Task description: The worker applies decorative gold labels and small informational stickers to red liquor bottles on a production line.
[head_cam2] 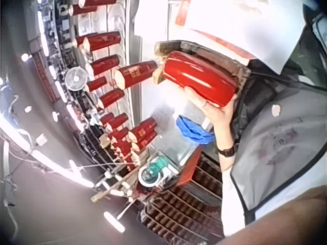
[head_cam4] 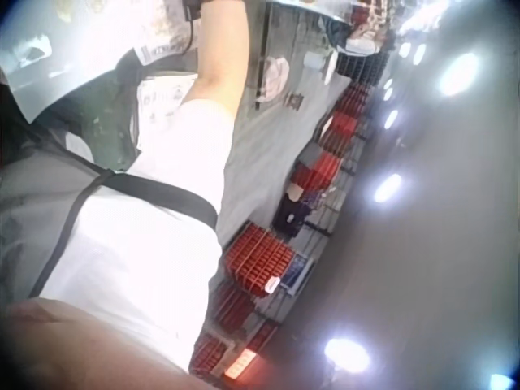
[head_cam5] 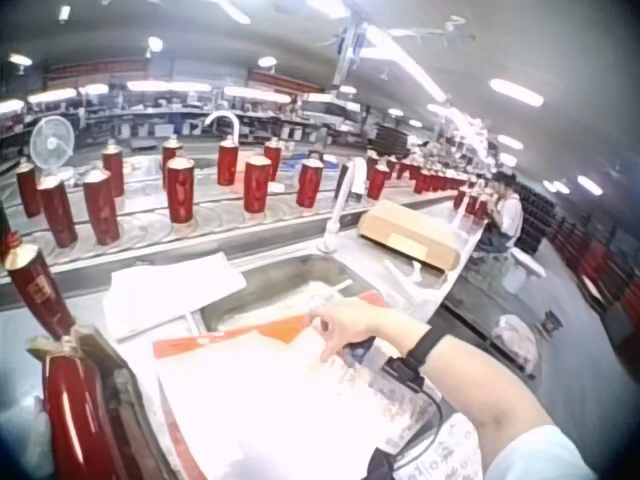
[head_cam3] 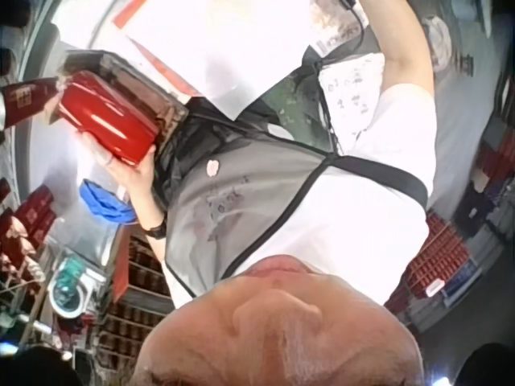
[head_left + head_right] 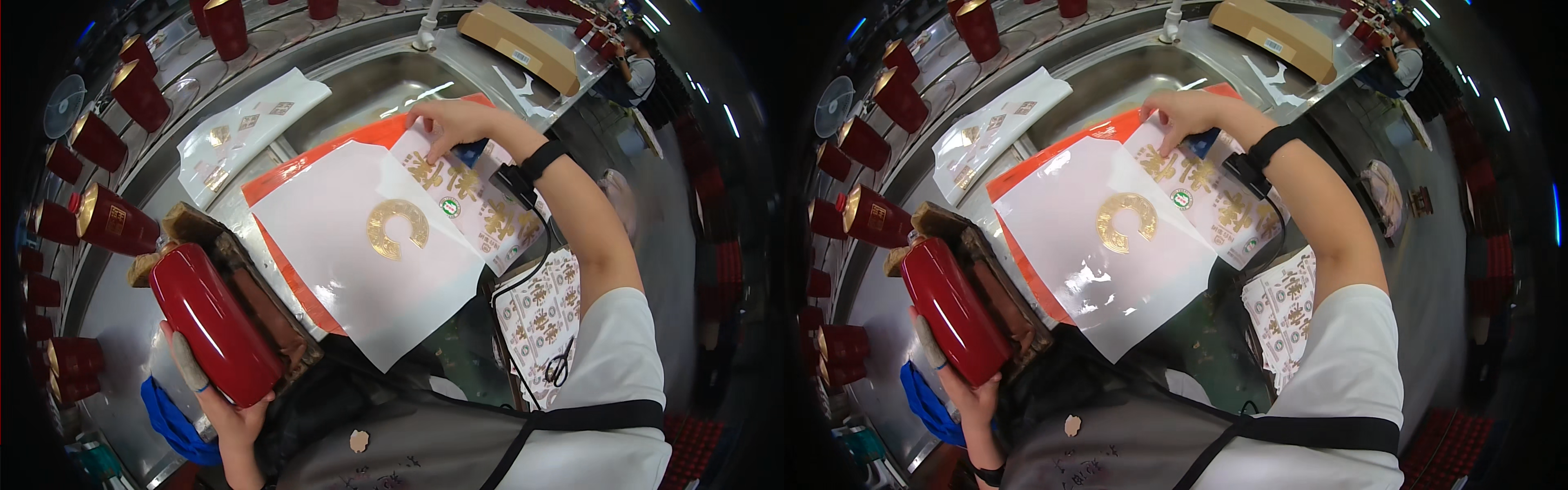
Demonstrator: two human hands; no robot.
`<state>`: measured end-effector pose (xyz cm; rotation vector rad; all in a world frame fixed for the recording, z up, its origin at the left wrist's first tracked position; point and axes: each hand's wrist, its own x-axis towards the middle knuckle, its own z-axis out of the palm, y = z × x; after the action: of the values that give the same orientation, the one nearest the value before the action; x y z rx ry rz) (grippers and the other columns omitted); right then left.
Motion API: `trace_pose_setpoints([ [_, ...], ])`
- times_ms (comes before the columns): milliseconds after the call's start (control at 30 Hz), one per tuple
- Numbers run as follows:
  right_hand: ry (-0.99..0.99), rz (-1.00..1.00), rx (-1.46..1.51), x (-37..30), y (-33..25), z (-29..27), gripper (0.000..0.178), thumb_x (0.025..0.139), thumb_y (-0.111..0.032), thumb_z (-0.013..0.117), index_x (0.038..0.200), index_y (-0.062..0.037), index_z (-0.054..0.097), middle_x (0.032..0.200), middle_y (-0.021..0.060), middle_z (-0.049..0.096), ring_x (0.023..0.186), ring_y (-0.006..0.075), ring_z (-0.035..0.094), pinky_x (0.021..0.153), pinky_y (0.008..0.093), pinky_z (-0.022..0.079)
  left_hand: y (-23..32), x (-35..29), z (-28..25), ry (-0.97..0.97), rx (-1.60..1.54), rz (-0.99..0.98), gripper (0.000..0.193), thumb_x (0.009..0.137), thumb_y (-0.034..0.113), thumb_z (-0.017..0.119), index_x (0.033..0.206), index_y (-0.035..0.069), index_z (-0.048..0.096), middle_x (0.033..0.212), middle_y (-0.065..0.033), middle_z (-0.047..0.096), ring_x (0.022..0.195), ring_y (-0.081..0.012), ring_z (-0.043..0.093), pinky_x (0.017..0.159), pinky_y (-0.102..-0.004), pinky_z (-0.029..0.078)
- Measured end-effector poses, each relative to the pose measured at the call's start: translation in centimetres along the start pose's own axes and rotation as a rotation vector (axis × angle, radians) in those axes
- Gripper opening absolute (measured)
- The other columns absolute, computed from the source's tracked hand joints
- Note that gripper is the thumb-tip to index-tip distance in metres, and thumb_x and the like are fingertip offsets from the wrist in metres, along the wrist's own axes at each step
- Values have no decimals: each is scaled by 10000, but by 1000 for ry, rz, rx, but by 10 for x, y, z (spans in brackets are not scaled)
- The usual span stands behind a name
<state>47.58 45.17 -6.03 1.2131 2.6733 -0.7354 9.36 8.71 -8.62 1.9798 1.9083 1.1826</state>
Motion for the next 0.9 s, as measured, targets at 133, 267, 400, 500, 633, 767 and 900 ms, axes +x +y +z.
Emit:
trace_pose_setpoints([
  [133,-79,1,-84,21,-5,4,801,595,-333,891,1282,-129,534,1121,157,602,1035,312,611,854,398,492,1,1,0,-3,-2,-11,1177,747,655,706,1543,3,136,1610,-227,120,1475,-363,199,1180,-447,205],
  [267,-88,41,-171,35,5,-8,821,583,-340,892,1295,-158,524,1115,143,607,1058,295,614,865,394,489,-4,0,1,-6,0,17,1169,747,639,711,1545,9,135,1610,-229,119,1476,-375,189,1181,-459,198],
  [400,-86,132,-331,42,-15,-22,854,588,-289,881,1343,-177,498,1226,139,577,1104,319,594,881,402,494,-5,-2,2,8,5,-24,1173,736,639,717,1549,24,135,1611,-230,109,1474,-388,187,1182,-468,193],
  [500,-149,-58,-320,43,-31,-15,984,560,-223,882,1433,-187,431,1317,125,524,1140,335,578,912,417,488,-5,-2,2,1,-39,-34,1193,711,636,741,1553,45,136,1612,-230,101,1470,-393,193,1183,-472,192],
  [633,-177,-124,-318,59,-36,-11,936,584,-202,872,1418,-135,453,1292,128,569,1113,324,600,908,405,487,-3,0,2,-2,-54,-68,1239,657,643,781,1556,79,142,1609,-227,108,1466,-392,205,1176,-480,226],
  [767,-221,-20,-242,77,-28,-19,773,627,-218,853,1333,-108,558,1190,117,654,1035,319,636,865,395,492,-10,0,-1,-25,-12,-2,1261,615,638,812,1559,120,155,1602,-230,119,1455,-402,228,1159,-490,283],
  [900,-243,1,-272,95,-26,-24,426,696,-249,805,1088,-109,716,971,70,727,899,262,676,776,359,502,-8,-2,-2,-24,-129,-69,1263,601,583,847,1559,135,156,1596,-236,126,1446,-409,244,1152,-490,306],
])
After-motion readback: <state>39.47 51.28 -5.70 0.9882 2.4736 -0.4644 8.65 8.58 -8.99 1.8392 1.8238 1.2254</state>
